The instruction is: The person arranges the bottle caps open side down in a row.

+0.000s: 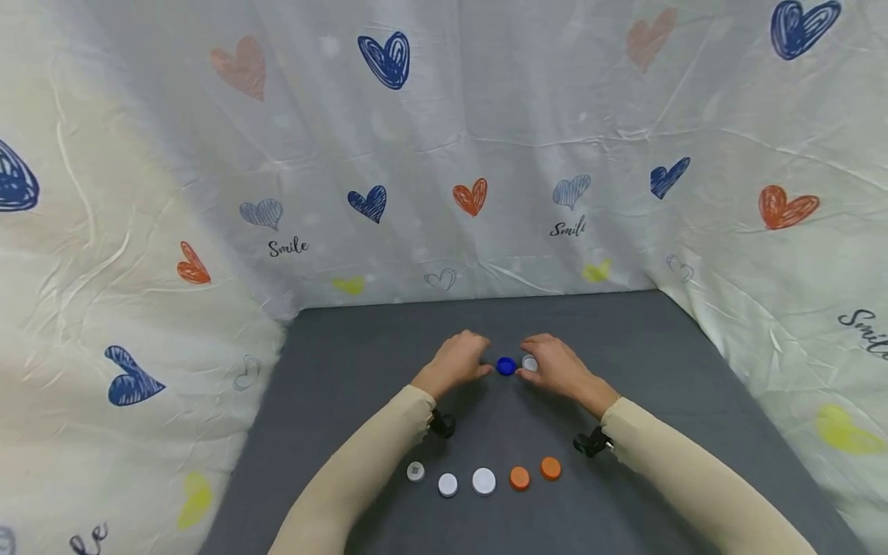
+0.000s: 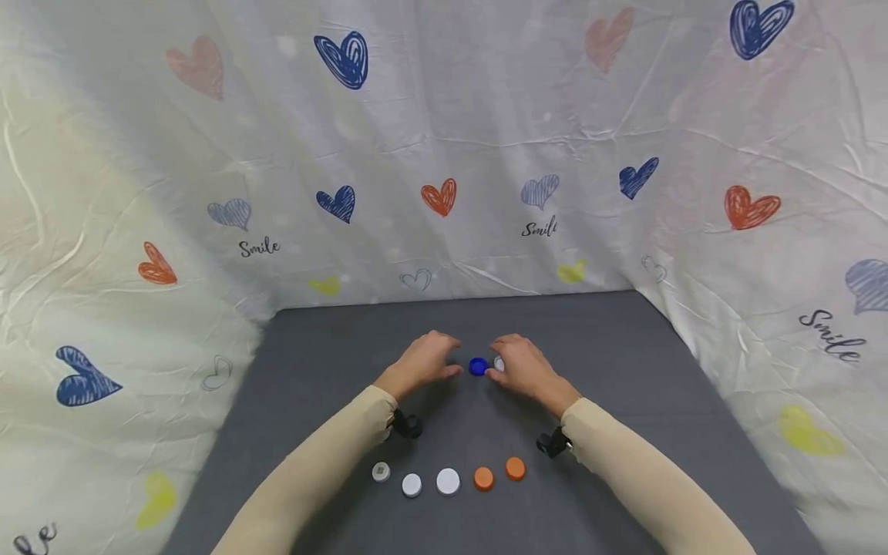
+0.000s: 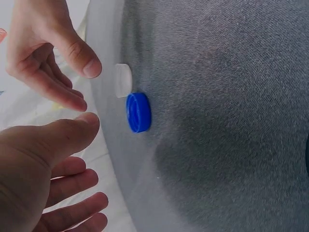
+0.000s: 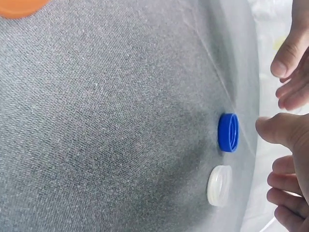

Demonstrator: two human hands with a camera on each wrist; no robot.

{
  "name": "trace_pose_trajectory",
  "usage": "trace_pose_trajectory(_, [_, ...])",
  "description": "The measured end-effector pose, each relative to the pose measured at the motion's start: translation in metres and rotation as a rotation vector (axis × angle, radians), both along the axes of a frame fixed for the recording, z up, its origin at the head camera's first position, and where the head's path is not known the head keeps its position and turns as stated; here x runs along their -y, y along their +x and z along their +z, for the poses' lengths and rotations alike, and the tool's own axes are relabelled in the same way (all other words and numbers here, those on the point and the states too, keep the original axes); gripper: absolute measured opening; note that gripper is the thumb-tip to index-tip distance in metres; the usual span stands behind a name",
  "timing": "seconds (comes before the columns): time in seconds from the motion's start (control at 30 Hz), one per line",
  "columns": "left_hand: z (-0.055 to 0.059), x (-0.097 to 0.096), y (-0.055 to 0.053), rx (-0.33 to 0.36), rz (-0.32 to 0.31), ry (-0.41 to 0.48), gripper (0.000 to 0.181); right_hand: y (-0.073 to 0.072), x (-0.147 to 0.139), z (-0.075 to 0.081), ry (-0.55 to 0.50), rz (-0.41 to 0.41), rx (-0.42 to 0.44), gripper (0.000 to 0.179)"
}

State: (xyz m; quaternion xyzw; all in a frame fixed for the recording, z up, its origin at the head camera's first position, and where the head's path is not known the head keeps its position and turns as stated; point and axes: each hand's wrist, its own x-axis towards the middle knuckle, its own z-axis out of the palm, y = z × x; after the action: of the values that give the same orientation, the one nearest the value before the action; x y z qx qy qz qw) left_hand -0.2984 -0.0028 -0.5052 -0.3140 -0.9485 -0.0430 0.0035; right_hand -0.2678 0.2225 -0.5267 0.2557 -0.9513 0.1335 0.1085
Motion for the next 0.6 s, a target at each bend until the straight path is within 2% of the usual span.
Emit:
trace_pose_trajectory(0.33, [-0.017, -0.015, -0.011, 0.056, 0.026, -0.007, 0.048, -0.013, 0.006, -0.012, 0.030, 0.004, 0.062, 0.052])
trace_pose_trajectory(0.6, [-0.028, -0.024, -0.015, 0.081, 0.046, -0.020, 0.037, -0.017, 0.009, -0.021, 0.068, 0.023, 0.070, 0.048])
